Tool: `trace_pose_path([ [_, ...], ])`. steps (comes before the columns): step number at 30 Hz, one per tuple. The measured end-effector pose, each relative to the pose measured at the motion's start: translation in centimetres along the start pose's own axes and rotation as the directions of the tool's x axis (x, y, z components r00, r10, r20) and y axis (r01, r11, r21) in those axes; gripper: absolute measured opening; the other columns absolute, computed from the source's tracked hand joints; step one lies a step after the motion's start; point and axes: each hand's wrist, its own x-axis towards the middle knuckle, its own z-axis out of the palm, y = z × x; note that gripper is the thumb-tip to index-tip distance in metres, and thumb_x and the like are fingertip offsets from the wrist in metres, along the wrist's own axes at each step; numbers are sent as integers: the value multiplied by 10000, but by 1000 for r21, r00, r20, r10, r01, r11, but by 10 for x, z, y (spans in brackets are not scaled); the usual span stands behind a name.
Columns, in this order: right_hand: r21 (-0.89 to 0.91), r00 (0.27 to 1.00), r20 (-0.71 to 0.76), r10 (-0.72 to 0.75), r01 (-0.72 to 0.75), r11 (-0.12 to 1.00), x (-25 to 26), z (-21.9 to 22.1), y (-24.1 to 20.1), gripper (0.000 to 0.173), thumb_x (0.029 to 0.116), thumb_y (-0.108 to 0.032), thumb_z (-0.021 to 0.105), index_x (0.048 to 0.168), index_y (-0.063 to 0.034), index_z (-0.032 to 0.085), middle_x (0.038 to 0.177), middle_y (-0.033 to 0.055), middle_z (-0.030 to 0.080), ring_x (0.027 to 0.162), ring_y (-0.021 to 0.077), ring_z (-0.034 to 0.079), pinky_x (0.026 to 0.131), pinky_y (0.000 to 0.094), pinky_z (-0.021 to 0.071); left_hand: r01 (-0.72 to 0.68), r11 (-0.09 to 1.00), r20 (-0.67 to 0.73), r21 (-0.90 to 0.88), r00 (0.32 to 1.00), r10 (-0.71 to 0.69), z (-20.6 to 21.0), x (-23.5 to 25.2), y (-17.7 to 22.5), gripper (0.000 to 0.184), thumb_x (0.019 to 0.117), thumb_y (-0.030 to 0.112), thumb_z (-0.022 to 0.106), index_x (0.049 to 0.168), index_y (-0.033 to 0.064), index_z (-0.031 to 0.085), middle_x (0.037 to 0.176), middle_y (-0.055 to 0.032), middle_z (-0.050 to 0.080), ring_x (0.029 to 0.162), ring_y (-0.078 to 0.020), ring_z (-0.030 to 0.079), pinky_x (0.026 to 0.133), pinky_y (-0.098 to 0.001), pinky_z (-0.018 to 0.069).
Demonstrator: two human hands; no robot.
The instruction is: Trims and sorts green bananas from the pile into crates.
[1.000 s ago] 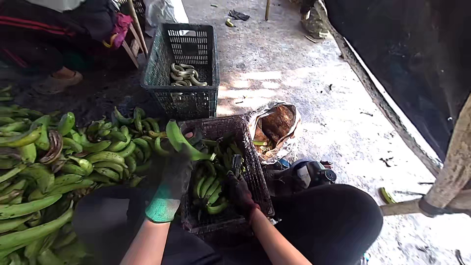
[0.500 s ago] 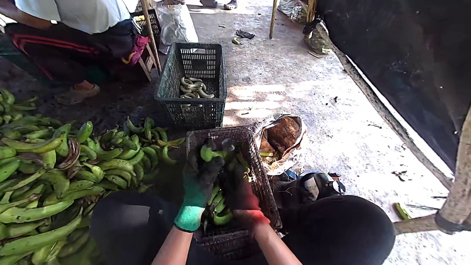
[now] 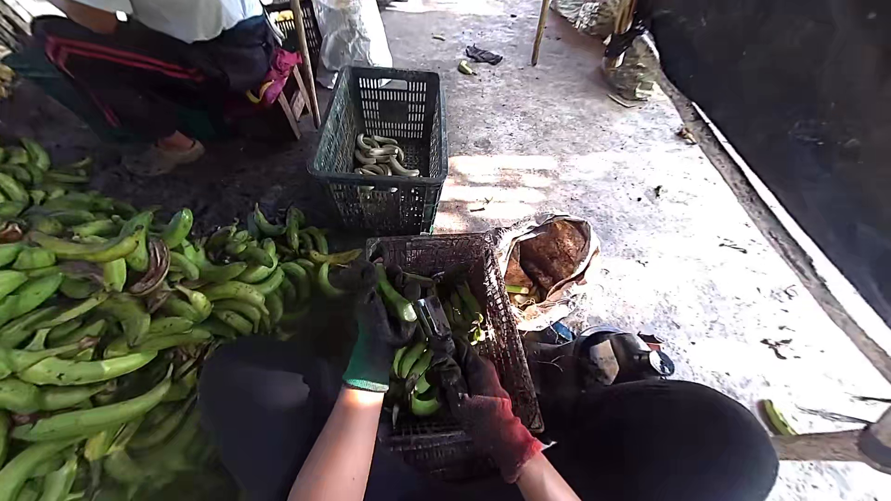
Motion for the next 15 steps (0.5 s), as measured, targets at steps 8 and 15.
trace_pose_path([
  [8,-92,997,-66,-40,33,995,2,15,9,385,980,-285,527,1235,-5,594,794,9,667,648,87,646,617,303,575,-93,984,-26,152,995,98,-5,-3,-5,435,1121,338,220,1022,123,584,756,6,623,661,-83,638,620,-252,579],
  [15,-72,996,-12,-91,90,993,17,17,19,330,1013,-262,486,1175,4,594,754,-12,629,616,49,610,593,260,555,-135,889,-102,438,975,198,-6,-16,-18,343,1110,158,315,1302,1,552,1055,-30,667,930,-44,648,845,-219,554],
])
